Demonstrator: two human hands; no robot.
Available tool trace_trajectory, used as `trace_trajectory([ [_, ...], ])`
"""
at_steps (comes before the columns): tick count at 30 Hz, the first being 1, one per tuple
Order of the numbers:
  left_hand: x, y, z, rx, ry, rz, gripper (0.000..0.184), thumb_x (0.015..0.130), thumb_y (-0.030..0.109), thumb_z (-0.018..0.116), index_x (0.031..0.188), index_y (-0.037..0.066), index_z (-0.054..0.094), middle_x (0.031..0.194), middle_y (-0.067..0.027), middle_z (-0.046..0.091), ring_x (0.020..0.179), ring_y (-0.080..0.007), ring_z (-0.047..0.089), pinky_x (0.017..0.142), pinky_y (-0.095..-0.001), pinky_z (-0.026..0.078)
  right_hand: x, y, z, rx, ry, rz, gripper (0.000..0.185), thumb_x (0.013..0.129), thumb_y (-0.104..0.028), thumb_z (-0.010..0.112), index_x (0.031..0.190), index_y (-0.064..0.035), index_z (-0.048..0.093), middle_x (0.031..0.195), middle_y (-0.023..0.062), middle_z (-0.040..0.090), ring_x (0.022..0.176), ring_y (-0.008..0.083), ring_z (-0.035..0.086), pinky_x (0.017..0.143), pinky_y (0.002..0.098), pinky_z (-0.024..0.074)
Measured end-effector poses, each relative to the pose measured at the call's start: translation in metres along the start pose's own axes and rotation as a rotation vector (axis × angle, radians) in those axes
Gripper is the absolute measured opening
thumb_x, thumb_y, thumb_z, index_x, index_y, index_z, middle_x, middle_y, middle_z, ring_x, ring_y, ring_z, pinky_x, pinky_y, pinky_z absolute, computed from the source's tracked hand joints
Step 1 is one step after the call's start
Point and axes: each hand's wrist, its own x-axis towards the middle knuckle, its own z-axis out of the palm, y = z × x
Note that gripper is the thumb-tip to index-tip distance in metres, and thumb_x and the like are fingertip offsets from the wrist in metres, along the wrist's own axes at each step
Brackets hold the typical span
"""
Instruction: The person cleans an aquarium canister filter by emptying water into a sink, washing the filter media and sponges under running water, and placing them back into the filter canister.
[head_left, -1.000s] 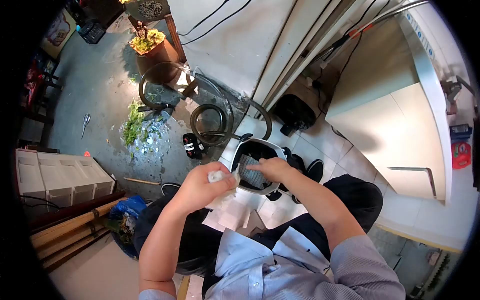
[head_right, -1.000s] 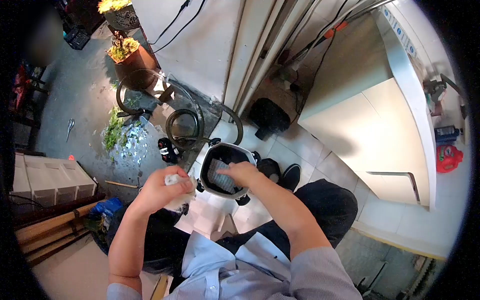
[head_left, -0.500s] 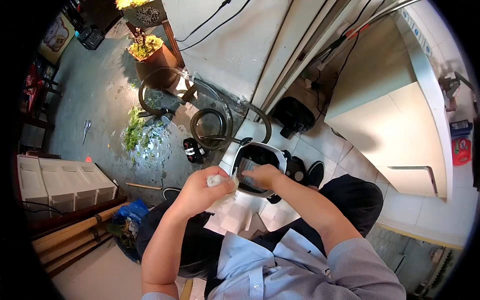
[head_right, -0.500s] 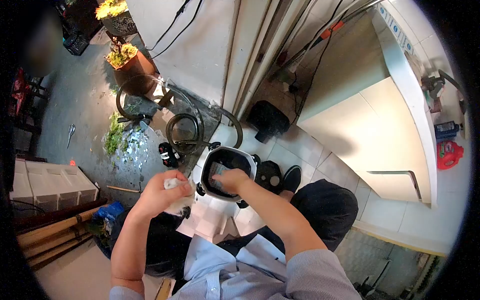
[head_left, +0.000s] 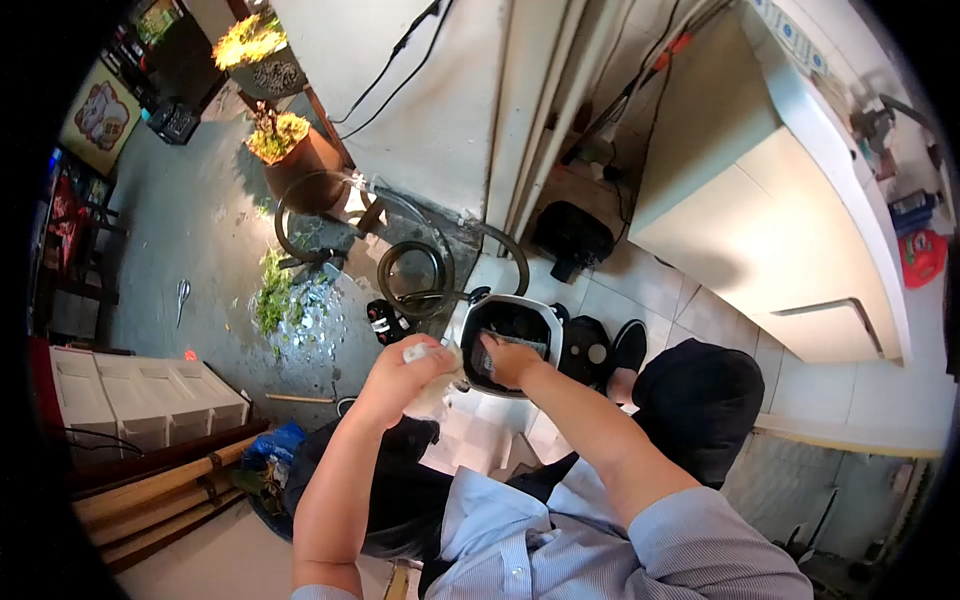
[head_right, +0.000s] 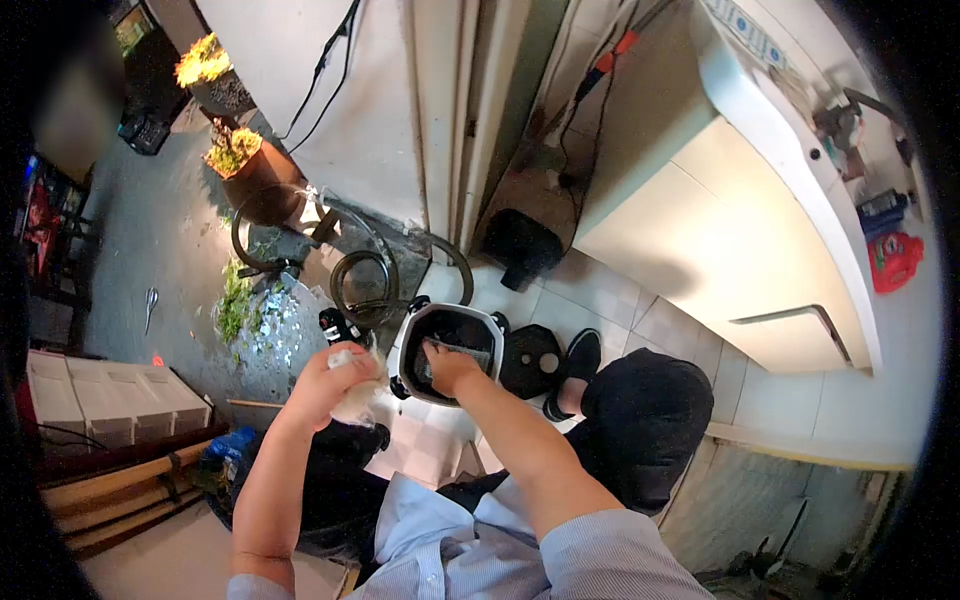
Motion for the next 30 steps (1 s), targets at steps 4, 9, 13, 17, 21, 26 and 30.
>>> trace_trajectory([
  [4, -0.002, -0.002, 0.006, -0.189, -0.04, -0.072, 0.021, 0.082, 0.02, 0.062, 0.094, 0.003, 0.059, 0.084, -0.0067, 0.062, 0.072, -0.0145, 0.06, 0.062, -0.0279, 0.049, 0.003, 0.01, -0.033, 0.544, -0.033, 0.126, 0.061, 0.076, -0.035, 0.067, 0.123, -0.0016, 0.046, 0.114, 0.0192, 0.057, 0.098, 0.032, 0.06, 0.089, 0.039, 0.0468],
  [9, -0.001, -0.016, 0.006, -0.3, -0.098, -0.093, 0.022, 0.083, 0.019, 0.058, 0.096, 0.002, 0.058, 0.088, -0.0092, 0.063, 0.072, -0.0174, 0.062, 0.061, -0.0303, 0.051, -0.031, -0.001, -0.084, 1.741, -0.037, 0.509, 0.043, 0.085, -0.038, 0.061, 0.106, -0.0014, 0.054, 0.094, 0.0083, 0.061, 0.084, 0.0218, 0.061, 0.076, 0.038, 0.052],
  [13, 0.0, -0.017, 0.014, -0.29, -0.064, -0.087, 0.027, 0.082, 0.024, 0.057, 0.098, 0.002, 0.057, 0.085, -0.0105, 0.062, 0.066, -0.0197, 0.061, 0.055, -0.0318, 0.051, -0.049, -0.005, -0.101, 1.887, -0.127, 0.604, 0.023, 0.084, -0.024, 0.061, 0.103, -0.011, 0.057, 0.092, 0.0056, 0.063, 0.085, 0.0194, 0.061, 0.075, 0.0394, 0.0503],
  [17, -0.002, -0.016, 0.014, -0.326, -0.078, -0.068, 0.025, 0.083, 0.023, 0.057, 0.097, 0.003, 0.058, 0.086, -0.0098, 0.062, 0.069, -0.0184, 0.061, 0.058, -0.031, 0.051, -0.039, 0.02, -0.057, 1.653, -0.106, 0.505, 0.021, 0.081, -0.017, 0.062, 0.1, -0.0097, 0.06, 0.09, 0.0059, 0.064, 0.083, 0.0185, 0.059, 0.076, 0.0376, 0.0474],
  [21, -0.003, -0.015, 0.01, -0.328, -0.051, -0.044, 0.02, 0.083, 0.02, 0.058, 0.095, 0.004, 0.058, 0.086, -0.0075, 0.062, 0.071, -0.0162, 0.061, 0.061, -0.0292, 0.05, -0.017, 0.031, -0.017, 1.175, 0.155, 0.458, 0.022, 0.08, -0.014, 0.058, 0.099, -0.0035, 0.058, 0.078, 0.0089, 0.059, 0.072, 0.0209, 0.059, 0.062, 0.0346, 0.0488],
  [26, -0.005, -0.003, 0.004, -0.365, -0.012, -0.053, 0.018, 0.082, 0.019, 0.059, 0.093, 0.005, 0.057, 0.084, -0.0065, 0.061, 0.071, -0.0155, 0.06, 0.06, -0.0285, 0.05, -0.01, 0.017, -0.027, 1.08, 0.121, 0.632, 0.04, 0.072, -0.011, 0.065, 0.109, -0.0033, 0.053, 0.09, 0.0115, 0.061, 0.074, 0.0216, 0.06, 0.061, 0.034, 0.049],
  [30, -0.004, 0.0, -0.002, -0.389, -0.019, -0.043, 0.017, 0.082, 0.018, 0.059, 0.093, 0.005, 0.057, 0.084, -0.0065, 0.061, 0.071, -0.0158, 0.06, 0.06, -0.0294, 0.05, -0.003, 0.013, -0.031, 0.795, 0.184, 0.428, 0.044, 0.072, -0.011, 0.063, 0.115, -0.0076, 0.052, 0.104, 0.0141, 0.061, 0.086, 0.026, 0.062, 0.073, 0.0347, 0.0497],
])
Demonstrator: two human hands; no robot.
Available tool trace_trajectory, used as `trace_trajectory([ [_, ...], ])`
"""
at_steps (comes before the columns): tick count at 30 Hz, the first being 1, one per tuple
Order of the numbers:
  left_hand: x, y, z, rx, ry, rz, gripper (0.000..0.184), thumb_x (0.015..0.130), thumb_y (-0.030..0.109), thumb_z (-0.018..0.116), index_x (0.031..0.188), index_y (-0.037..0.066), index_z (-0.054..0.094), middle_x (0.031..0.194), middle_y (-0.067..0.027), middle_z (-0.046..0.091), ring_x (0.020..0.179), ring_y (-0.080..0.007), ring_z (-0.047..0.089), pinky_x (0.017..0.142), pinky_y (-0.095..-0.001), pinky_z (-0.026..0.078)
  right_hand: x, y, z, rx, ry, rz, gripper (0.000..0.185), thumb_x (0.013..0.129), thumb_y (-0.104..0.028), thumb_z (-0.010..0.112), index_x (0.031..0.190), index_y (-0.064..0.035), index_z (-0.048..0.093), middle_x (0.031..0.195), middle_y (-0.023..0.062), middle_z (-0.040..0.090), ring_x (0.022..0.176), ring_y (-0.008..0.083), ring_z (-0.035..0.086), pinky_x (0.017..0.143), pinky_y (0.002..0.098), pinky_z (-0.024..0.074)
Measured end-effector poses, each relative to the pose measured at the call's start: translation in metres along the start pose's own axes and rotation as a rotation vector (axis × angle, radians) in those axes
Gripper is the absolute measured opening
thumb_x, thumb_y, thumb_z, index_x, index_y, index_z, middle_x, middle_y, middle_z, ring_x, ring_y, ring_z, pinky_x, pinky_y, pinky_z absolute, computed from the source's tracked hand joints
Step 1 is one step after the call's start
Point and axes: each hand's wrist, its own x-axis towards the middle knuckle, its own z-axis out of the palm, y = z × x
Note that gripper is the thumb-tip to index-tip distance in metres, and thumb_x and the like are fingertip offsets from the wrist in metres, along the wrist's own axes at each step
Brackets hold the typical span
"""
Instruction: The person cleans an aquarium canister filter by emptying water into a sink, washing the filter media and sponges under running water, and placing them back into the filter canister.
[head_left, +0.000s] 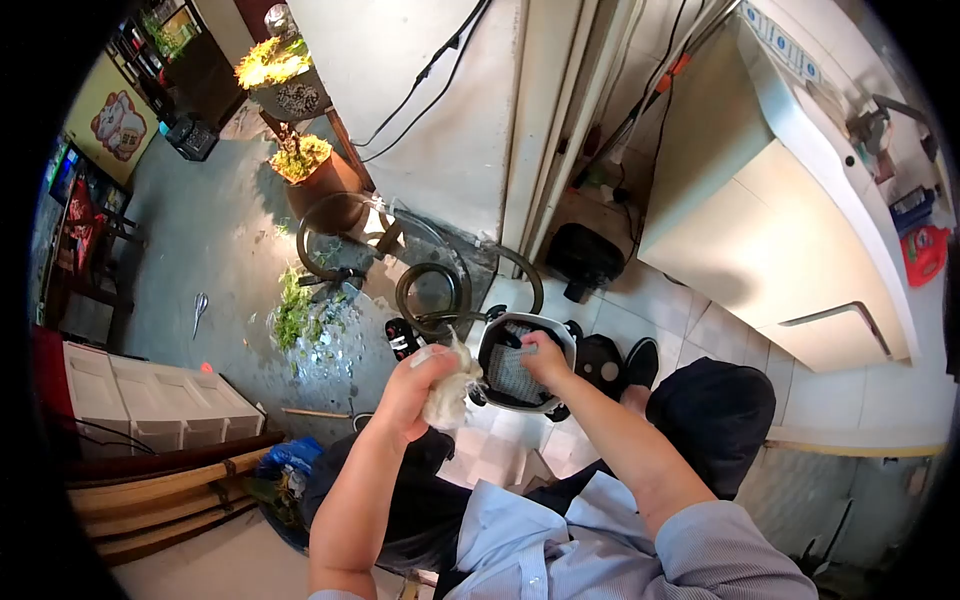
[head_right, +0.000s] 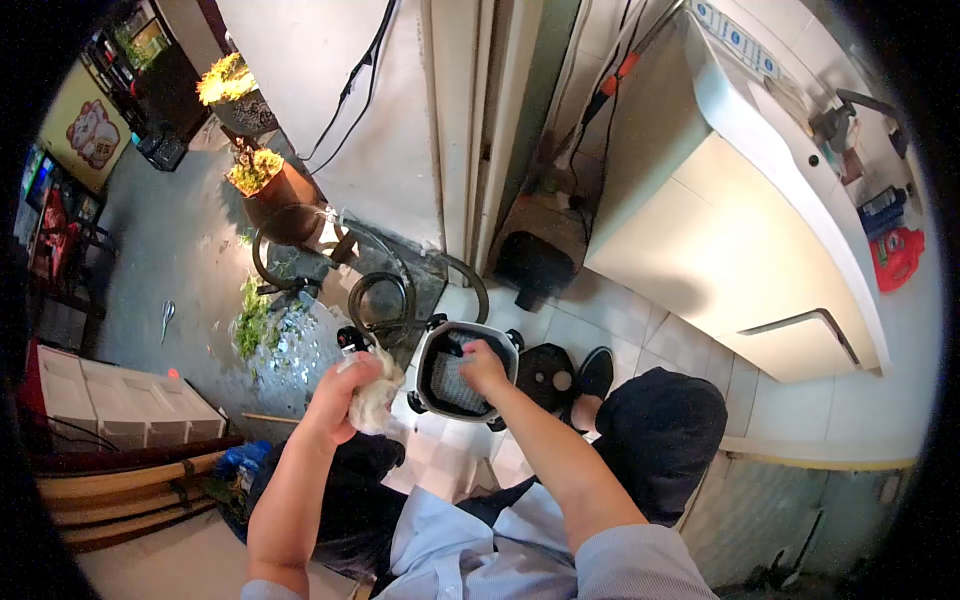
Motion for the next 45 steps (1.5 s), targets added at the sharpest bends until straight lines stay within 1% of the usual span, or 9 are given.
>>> trace_trajectory([
  [4, -0.003, 0.005, 0.004, -0.02, 0.03, -0.002, 0.018, 0.082, 0.018, 0.059, 0.094, 0.005, 0.057, 0.084, -0.0064, 0.061, 0.071, -0.0159, 0.06, 0.06, -0.03, 0.05, 0.022, 0.006, 0.013, 0.091, 0.008, -0.266, 0.047, 0.072, -0.013, 0.063, 0.117, -0.007, 0.051, 0.113, 0.0155, 0.057, 0.099, 0.0289, 0.058, 0.084, 0.0351, 0.0466],
  [9, -0.001, 0.003, 0.0, -0.002, 0.021, -0.026, 0.019, 0.083, 0.018, 0.059, 0.095, 0.005, 0.056, 0.085, -0.0065, 0.061, 0.072, -0.0161, 0.06, 0.061, -0.0304, 0.051, -0.007, -0.008, 0.006, -0.605, 0.254, -0.524, 0.046, 0.076, -0.015, 0.06, 0.12, -0.0071, 0.05, 0.121, 0.0176, 0.049, 0.111, 0.0362, 0.047, 0.092, 0.0423, 0.0422],
  [13, -0.004, 0.004, 0.003, 0.0, 0.019, -0.031, 0.018, 0.083, 0.018, 0.059, 0.095, 0.005, 0.055, 0.085, -0.0067, 0.061, 0.072, -0.0162, 0.06, 0.061, -0.0303, 0.051, -0.003, 0.001, 0.008, -0.641, 0.14, -0.545, 0.037, 0.078, -0.015, 0.058, 0.114, -0.0072, 0.053, 0.113, 0.0174, 0.052, 0.104, 0.0371, 0.051, 0.088, 0.0449, 0.0439],
  [16, -0.004, 0.005, 0.003, 0.009, 0.019, -0.057, 0.019, 0.083, 0.017, 0.06, 0.095, 0.005, 0.055, 0.086, -0.0068, 0.061, 0.073, -0.0164, 0.061, 0.062, -0.0303, 0.051, 0.016, 0.004, 0.007, -0.648, 0.054, -0.264, 0.029, 0.079, -0.014, 0.058, 0.106, -0.0069, 0.054, 0.107, 0.0174, 0.053, 0.097, 0.037, 0.055, 0.083, 0.0459, 0.0457],
  [22, -0.002, 0.005, 0.004, 0.0, 0.033, -0.066, 0.021, 0.082, 0.016, 0.061, 0.098, 0.004, 0.055, 0.087, -0.007, 0.061, 0.075, -0.0168, 0.061, 0.064, -0.0303, 0.052, 0.028, 0.007, 0.002, -0.417, 0.089, -0.43, 0.024, 0.082, -0.01, 0.052, 0.105, -0.004, 0.055, 0.112, 0.0166, 0.052, 0.092, 0.036, 0.056, 0.081, 0.0403, 0.047],
  [28, -0.003, 0.003, 0.007, 0.007, 0.071, -0.056, 0.021, 0.082, 0.016, 0.062, 0.097, 0.004, 0.055, 0.086, -0.0068, 0.06, 0.074, -0.0159, 0.061, 0.064, -0.0299, 0.052, 0.001, -0.009, 0.007, -0.827, 0.238, -0.5, 0.038, 0.079, -0.01, 0.053, 0.115, -0.0019, 0.052, 0.115, 0.0148, 0.052, 0.104, 0.0322, 0.053, 0.089, 0.042, 0.0433],
  [31, -0.005, 0.004, 0.008, 0.004, 0.065, -0.054, 0.021, 0.082, 0.017, 0.062, 0.097, 0.004, 0.055, 0.086, -0.0065, 0.06, 0.073, -0.0154, 0.061, 0.063, -0.0292, 0.051, -0.01, -0.007, 0.013, -0.878, 0.232, -0.767, 0.041, 0.08, -0.012, 0.049, 0.119, 0.0016, 0.05, 0.121, 0.0173, 0.051, 0.116, 0.0314, 0.045, 0.098, 0.0434, 0.0356],
  [34, -0.006, 0.006, 0.011, 0.024, 0.052, -0.081, 0.02, 0.082, 0.017, 0.062, 0.096, 0.004, 0.055, 0.086, -0.0062, 0.06, 0.072, -0.015, 0.06, 0.062, -0.0285, 0.05, -0.006, 0.008, 0.02, -0.845, 0.098, -0.774, 0.056, 0.08, -0.022, 0.056, 0.128, 0.004, 0.041, 0.135, 0.0202, 0.04, 0.127, 0.0323, 0.037, 0.109, 0.0411, 0.0249],
  [45, -0.001, 0.004, 0.014, 0.021, 0.101, -0.101, 0.023, 0.081, 0.017, 0.063, 0.098, 0.004, 0.056, 0.086, -0.0065, 0.06, 0.074, -0.0153, 0.061, 0.065, -0.029, 0.05, 0.017, 0.006, 0.025, -0.972, -0.311, -0.594, 0.066, 0.078, -0.036, 0.055, 0.125, 0.0093, 0.044, 0.13, 0.0246, 0.045, 0.125, 0.0352, 0.039, 0.109, 0.0408, 0.0232],
])
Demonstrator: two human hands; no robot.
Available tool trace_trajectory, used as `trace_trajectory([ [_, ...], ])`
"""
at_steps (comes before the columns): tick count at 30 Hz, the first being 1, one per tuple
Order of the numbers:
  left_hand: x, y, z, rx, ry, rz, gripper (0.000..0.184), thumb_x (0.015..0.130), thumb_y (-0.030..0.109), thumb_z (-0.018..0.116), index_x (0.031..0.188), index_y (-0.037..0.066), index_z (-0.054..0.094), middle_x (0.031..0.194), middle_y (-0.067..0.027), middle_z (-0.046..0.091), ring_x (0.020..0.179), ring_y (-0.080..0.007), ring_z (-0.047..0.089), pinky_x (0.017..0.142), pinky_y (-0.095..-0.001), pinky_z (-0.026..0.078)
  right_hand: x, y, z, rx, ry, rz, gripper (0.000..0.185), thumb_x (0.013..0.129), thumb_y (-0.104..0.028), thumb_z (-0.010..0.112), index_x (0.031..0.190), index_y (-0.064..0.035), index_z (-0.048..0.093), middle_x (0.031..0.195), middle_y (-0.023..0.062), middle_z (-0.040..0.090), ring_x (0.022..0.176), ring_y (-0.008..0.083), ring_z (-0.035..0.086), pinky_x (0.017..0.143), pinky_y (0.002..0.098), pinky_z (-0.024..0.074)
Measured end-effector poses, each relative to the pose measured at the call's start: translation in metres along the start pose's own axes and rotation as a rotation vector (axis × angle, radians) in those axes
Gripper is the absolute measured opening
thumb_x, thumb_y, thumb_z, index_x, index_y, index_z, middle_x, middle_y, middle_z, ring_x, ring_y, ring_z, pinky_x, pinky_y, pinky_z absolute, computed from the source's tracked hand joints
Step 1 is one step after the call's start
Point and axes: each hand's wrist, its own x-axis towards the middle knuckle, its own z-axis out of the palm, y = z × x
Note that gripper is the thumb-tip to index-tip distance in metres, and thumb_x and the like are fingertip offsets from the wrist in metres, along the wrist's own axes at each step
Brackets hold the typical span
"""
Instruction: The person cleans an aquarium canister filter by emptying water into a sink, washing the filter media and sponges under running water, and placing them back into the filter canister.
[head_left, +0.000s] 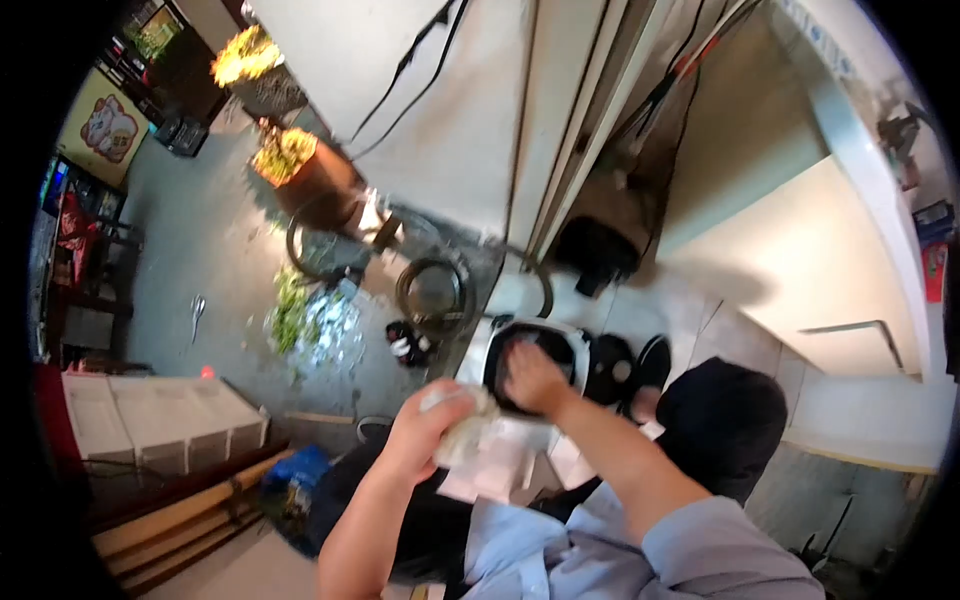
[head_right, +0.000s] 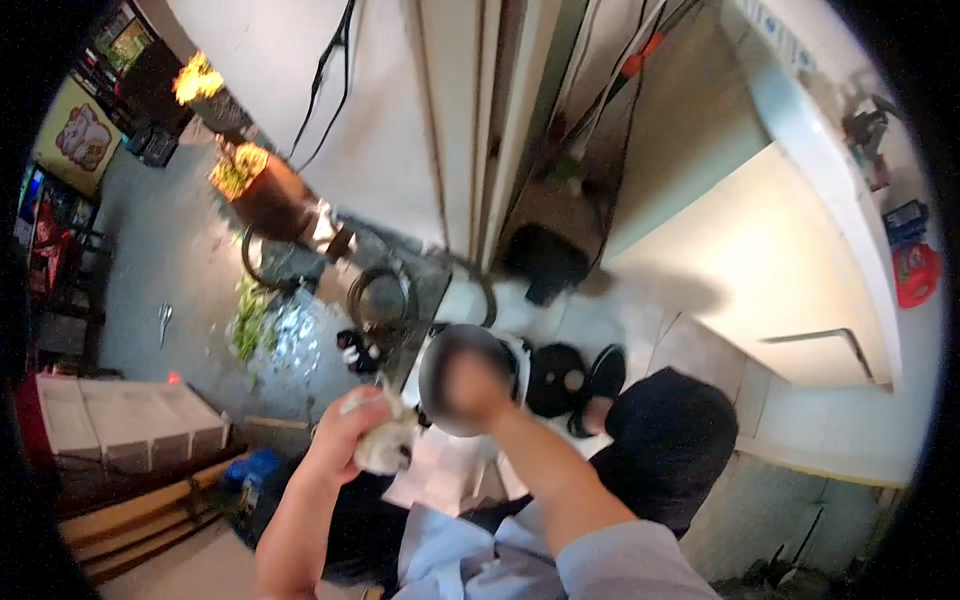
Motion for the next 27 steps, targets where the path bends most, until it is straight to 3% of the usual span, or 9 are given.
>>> trace_trajectory([
  [2, 0.0, 0.001, 0.0, 0.016, -0.041, 0.003, 0.022, 0.081, 0.017, 0.063, 0.098, 0.004, 0.056, 0.086, -0.0065, 0.061, 0.074, -0.0148, 0.061, 0.065, -0.0282, 0.05, 0.0, -0.003, 0.016, -0.092, 0.209, 0.051, 0.064, 0.08, -0.036, 0.054, 0.124, 0.0088, 0.044, 0.133, 0.0241, 0.042, 0.127, 0.0343, 0.037, 0.109, 0.0404, 0.0227],
  [8, -0.001, -0.002, -0.004, 0.016, -0.047, 0.003, 0.019, 0.083, 0.017, 0.062, 0.095, 0.005, 0.056, 0.085, -0.0056, 0.061, 0.072, -0.0143, 0.061, 0.063, -0.0276, 0.05, -0.014, -0.015, -0.04, 0.1, 0.034, 0.097, 0.055, 0.082, -0.03, 0.053, 0.124, 0.0045, 0.047, 0.133, 0.0202, 0.042, 0.126, 0.0318, 0.038, 0.107, 0.0402, 0.0254],
  [12, -0.004, -0.005, -0.001, 0.003, -0.064, 0.018, 0.018, 0.083, 0.017, 0.062, 0.094, 0.005, 0.056, 0.083, -0.0051, 0.06, 0.071, -0.014, 0.06, 0.062, -0.0277, 0.05, -0.029, -0.012, -0.022, -0.034, 0.159, 0.05, 0.046, 0.082, -0.023, 0.051, 0.12, 0.0026, 0.05, 0.127, 0.0183, 0.048, 0.119, 0.0301, 0.044, 0.103, 0.0401, 0.0302],
  [16, -0.004, -0.006, -0.005, 0.016, -0.076, 0.037, 0.018, 0.083, 0.018, 0.062, 0.094, 0.005, 0.056, 0.083, -0.0047, 0.06, 0.07, -0.0137, 0.06, 0.062, -0.0277, 0.05, -0.019, -0.007, 0.018, -0.106, 0.282, 0.069, 0.042, 0.08, -0.015, 0.049, 0.118, 0.0024, 0.052, 0.123, 0.0174, 0.051, 0.11, 0.0285, 0.05, 0.091, 0.0384, 0.0403],
  [18, -0.007, -0.007, -0.006, 0.01, -0.075, 0.045, 0.018, 0.083, 0.019, 0.062, 0.094, 0.005, 0.056, 0.083, -0.0046, 0.06, 0.07, -0.0136, 0.06, 0.062, -0.0277, 0.05, -0.018, -0.012, 0.032, -0.179, 0.27, 0.056, 0.044, 0.079, -0.013, 0.048, 0.119, 0.003, 0.051, 0.124, 0.0179, 0.05, 0.106, 0.0294, 0.054, 0.086, 0.0373, 0.0449],
  [20, -0.008, -0.002, -0.002, 0.008, -0.05, 0.037, 0.019, 0.082, 0.019, 0.062, 0.094, 0.005, 0.056, 0.084, -0.0048, 0.06, 0.07, -0.0136, 0.06, 0.062, -0.0275, 0.05, -0.017, -0.019, 0.03, -0.181, 0.121, 0.241, 0.049, 0.078, -0.012, 0.048, 0.124, 0.0064, 0.046, 0.131, 0.0217, 0.044, 0.095, 0.0312, 0.06, 0.075, 0.0367, 0.0508],
  [21, -0.008, -0.003, -0.003, 0.006, -0.049, 0.038, 0.019, 0.082, 0.019, 0.062, 0.094, 0.005, 0.056, 0.084, -0.0048, 0.06, 0.07, -0.0136, 0.06, 0.062, -0.0275, 0.05, -0.021, -0.017, 0.027, -0.183, 0.12, 0.238, 0.049, 0.078, -0.012, 0.048, 0.124, 0.0064, 0.046, 0.131, 0.0217, 0.044, 0.095, 0.0312, 0.06, 0.075, 0.0367, 0.0508],
  [24, -0.008, -0.004, -0.006, -0.006, -0.055, 0.052, 0.02, 0.082, 0.019, 0.061, 0.095, 0.005, 0.056, 0.084, -0.005, 0.06, 0.071, -0.0139, 0.06, 0.062, -0.0276, 0.05, -0.032, -0.003, 0.015, 0.202, 0.236, 0.104, 0.055, 0.078, -0.01, 0.046, 0.13, 0.0077, 0.037, 0.139, 0.0246, 0.034, 0.093, 0.033, 0.062, 0.071, 0.0373, 0.0528],
  [27, -0.007, -0.002, -0.004, 0.035, -0.046, 0.063, 0.021, 0.082, 0.019, 0.06, 0.096, 0.004, 0.056, 0.085, -0.0056, 0.06, 0.072, -0.0144, 0.06, 0.062, -0.0281, 0.05, -0.029, 0.007, -0.001, 0.432, 0.04, 0.079, 0.057, 0.08, -0.009, 0.043, 0.135, 0.002, 0.032, 0.143, 0.0225, 0.028, 0.105, 0.0313, 0.058, 0.081, 0.0377, 0.0498],
])
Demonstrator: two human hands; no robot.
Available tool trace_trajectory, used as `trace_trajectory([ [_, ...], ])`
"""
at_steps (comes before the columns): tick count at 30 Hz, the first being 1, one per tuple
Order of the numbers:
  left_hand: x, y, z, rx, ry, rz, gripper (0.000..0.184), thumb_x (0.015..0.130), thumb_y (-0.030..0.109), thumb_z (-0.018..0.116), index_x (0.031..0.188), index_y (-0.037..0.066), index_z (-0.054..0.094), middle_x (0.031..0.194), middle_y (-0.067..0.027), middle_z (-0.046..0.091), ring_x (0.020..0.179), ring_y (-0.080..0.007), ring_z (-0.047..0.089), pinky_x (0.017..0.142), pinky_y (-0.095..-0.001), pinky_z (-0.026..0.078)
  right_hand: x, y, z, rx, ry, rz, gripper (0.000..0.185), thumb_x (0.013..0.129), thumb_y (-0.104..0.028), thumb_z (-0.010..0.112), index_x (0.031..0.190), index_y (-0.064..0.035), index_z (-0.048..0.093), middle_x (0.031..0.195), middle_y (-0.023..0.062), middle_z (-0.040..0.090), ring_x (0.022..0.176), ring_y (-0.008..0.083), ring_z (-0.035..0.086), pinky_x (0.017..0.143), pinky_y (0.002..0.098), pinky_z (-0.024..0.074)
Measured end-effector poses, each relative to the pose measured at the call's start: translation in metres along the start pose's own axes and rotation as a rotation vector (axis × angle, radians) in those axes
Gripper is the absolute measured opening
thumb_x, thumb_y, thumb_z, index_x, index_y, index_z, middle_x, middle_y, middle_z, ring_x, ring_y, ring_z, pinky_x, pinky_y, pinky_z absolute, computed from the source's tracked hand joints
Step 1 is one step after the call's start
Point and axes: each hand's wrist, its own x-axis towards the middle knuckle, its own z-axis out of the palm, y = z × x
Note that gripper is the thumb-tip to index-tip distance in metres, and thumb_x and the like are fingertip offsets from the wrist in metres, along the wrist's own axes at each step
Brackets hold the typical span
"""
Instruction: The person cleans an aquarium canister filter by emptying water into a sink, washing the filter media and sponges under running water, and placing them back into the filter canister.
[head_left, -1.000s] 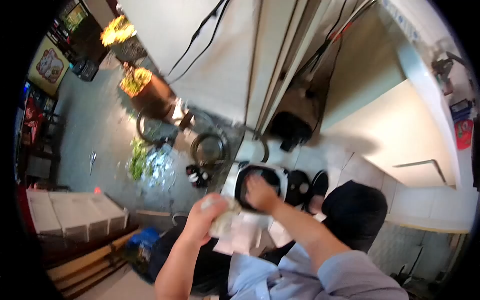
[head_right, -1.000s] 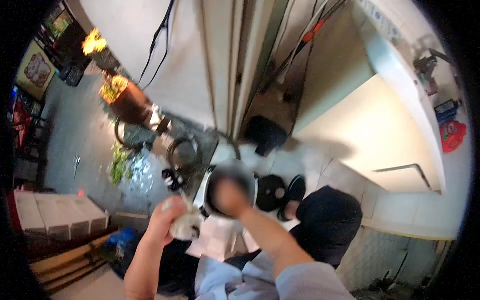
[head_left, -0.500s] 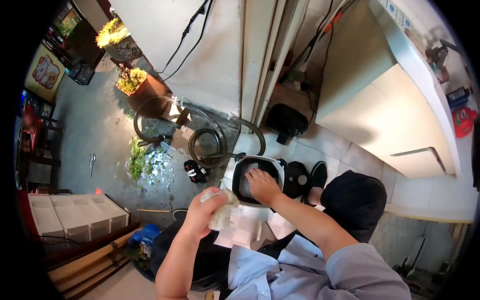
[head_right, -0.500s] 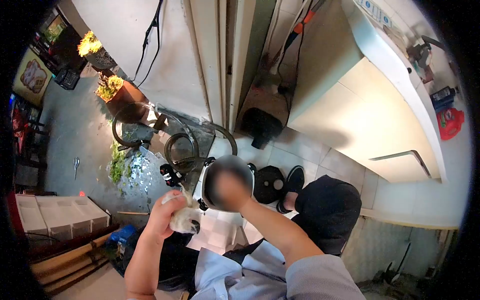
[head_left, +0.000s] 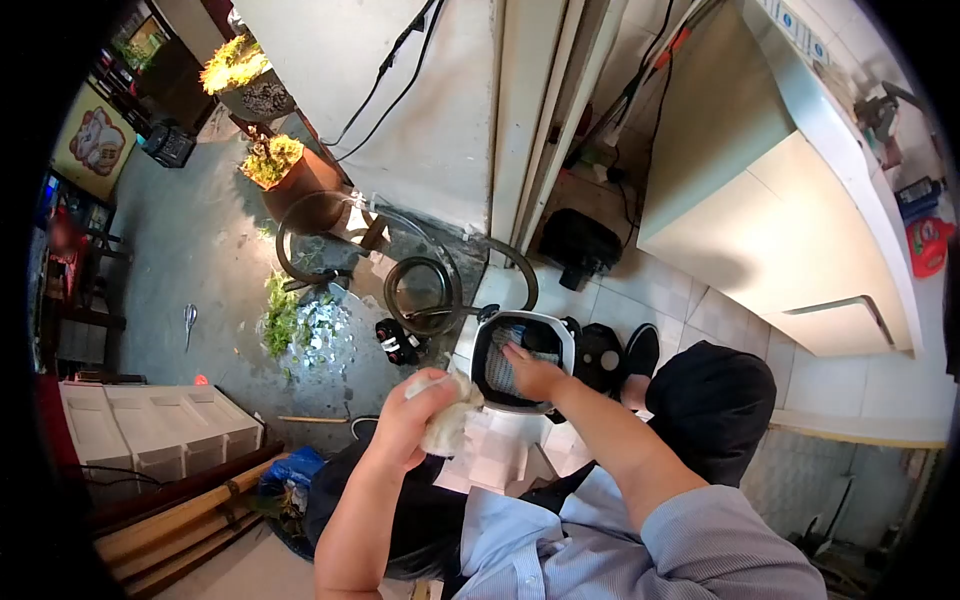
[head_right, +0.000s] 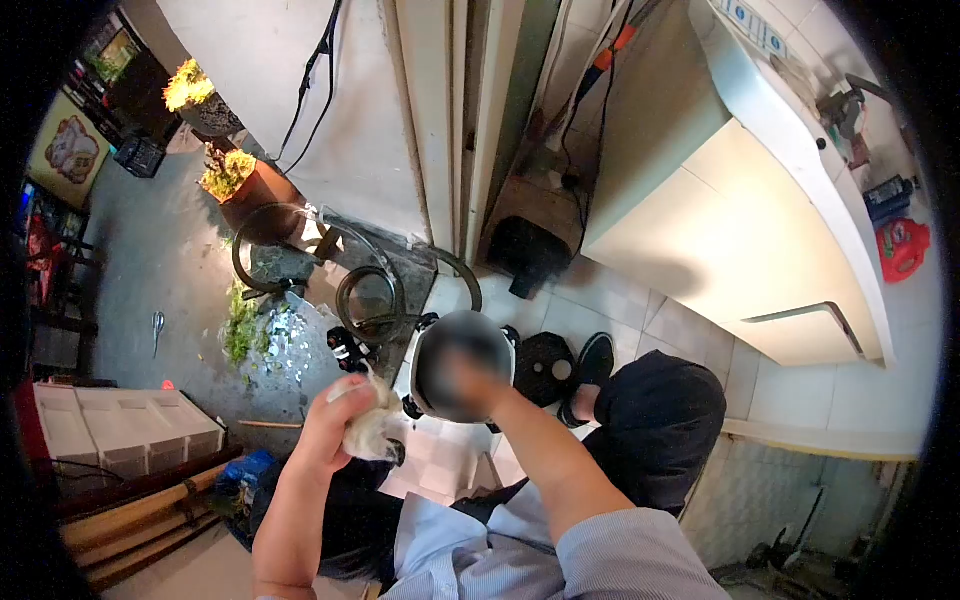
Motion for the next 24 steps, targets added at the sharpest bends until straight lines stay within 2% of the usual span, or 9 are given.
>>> trace_trajectory([
  [4, 0.005, 0.001, 0.003, 0.007, -0.037, -0.026, 0.023, 0.083, 0.019, 0.06, 0.099, 0.004, 0.055, 0.088, -0.0073, 0.061, 0.075, -0.0157, 0.06, 0.064, -0.0291, 0.05, 0.008, 0.013, -0.006, 0.28, 0.044, -0.038, 0.053, 0.082, -0.011, 0.044, 0.133, -0.0038, 0.038, 0.14, 0.0199, 0.035, 0.107, 0.0323, 0.056, 0.086, 0.038, 0.0476],
  [7, 0.01, -0.008, -0.003, 0.039, -0.056, -0.064, 0.025, 0.083, 0.02, 0.06, 0.101, 0.004, 0.055, 0.09, -0.0077, 0.061, 0.077, -0.0166, 0.061, 0.066, -0.0298, 0.05, 0.003, -0.007, -0.027, 0.362, 0.033, 0.21, 0.045, 0.087, -0.024, 0.05, 0.128, -0.0072, 0.047, 0.131, 0.0144, 0.048, 0.101, 0.0283, 0.059, 0.082, 0.0351, 0.0492],
  [9, 0.015, -0.015, -0.002, 0.074, -0.068, -0.082, 0.027, 0.083, 0.021, 0.06, 0.103, 0.004, 0.055, 0.092, -0.0076, 0.061, 0.079, -0.017, 0.061, 0.068, -0.0302, 0.051, -0.014, -0.044, -0.048, 1.072, 0.027, 0.404, 0.048, 0.088, -0.041, 0.053, 0.124, -0.0107, 0.051, 0.119, 0.0091, 0.056, 0.094, 0.0222, 0.06, 0.079, 0.0326, 0.0494],
  [10, 0.016, -0.021, 0.0, 0.065, -0.07, -0.07, 0.029, 0.084, 0.022, 0.059, 0.106, 0.003, 0.054, 0.094, -0.0073, 0.061, 0.082, -0.0171, 0.06, 0.07, -0.0305, 0.05, -0.021, -0.043, -0.038, 1.336, -0.091, 0.264, 0.049, 0.089, -0.049, 0.052, 0.125, -0.0144, 0.051, 0.118, 0.006, 0.054, 0.094, 0.0174, 0.057, 0.079, 0.0332, 0.0492],
  [11, 0.02, -0.028, 0.002, 0.057, -0.077, -0.057, 0.031, 0.085, 0.023, 0.059, 0.109, 0.003, 0.053, 0.096, -0.007, 0.061, 0.084, -0.0173, 0.06, 0.072, -0.0308, 0.05, -0.041, -0.09, -0.069, 1.386, -0.183, 0.407, 0.052, 0.089, -0.048, 0.052, 0.129, -0.0164, 0.045, 0.125, 0.0075, 0.049, 0.1, 0.0211, 0.056, 0.081, 0.038, 0.0494],
  [12, 0.024, -0.035, 0.002, 0.077, -0.146, -0.055, 0.033, 0.087, 0.024, 0.058, 0.112, 0.003, 0.052, 0.1, -0.0061, 0.059, 0.088, -0.0176, 0.059, 0.075, -0.0309, 0.049, -0.049, -0.088, -0.056, 1.392, -0.214, 0.299, 0.056, 0.088, -0.049, 0.053, 0.133, -0.0171, 0.039, 0.129, 0.0077, 0.044, 0.106, 0.0224, 0.054, 0.085, 0.0414, 0.0483],
  [19, 0.039, -0.069, -0.005, 0.158, -0.203, -0.077, 0.033, 0.079, 0.0, 0.062, 0.11, 0.005, 0.052, 0.098, -0.0068, 0.058, 0.087, -0.0175, 0.06, 0.072, -0.0311, 0.05, -0.062, -0.07, -0.02, 1.424, -0.064, 0.218, 0.046, 0.084, -0.026, 0.062, 0.123, -0.0115, 0.044, 0.111, 0.0061, 0.056, 0.092, 0.0201, 0.061, 0.077, 0.0394, 0.0527],
  [22, 0.051, -0.084, 0.008, 0.193, -0.074, -0.05, 0.03, 0.077, -0.008, 0.055, 0.105, 0.003, 0.052, 0.096, -0.0095, 0.058, 0.085, -0.0216, 0.061, 0.071, -0.0342, 0.053, -0.062, -0.054, -0.016, 1.53, 0.079, 0.269, 0.043, 0.075, -0.006, 0.051, 0.117, -0.0064, 0.048, 0.102, 0.0075, 0.059, 0.09, 0.021, 0.061, 0.074, 0.0363, 0.0532],
  [24, 0.063, -0.093, 0.015, 0.207, -0.029, -0.018, 0.029, 0.077, -0.008, 0.055, 0.103, 0.003, 0.052, 0.095, -0.0097, 0.058, 0.083, -0.022, 0.061, 0.069, -0.0339, 0.053, -0.059, -0.04, -0.01, 1.485, 0.154, 0.31, 0.043, 0.075, -0.006, 0.052, 0.117, -0.0052, 0.047, 0.101, 0.0086, 0.059, 0.09, 0.0211, 0.06, 0.074, 0.0361, 0.0525],
])
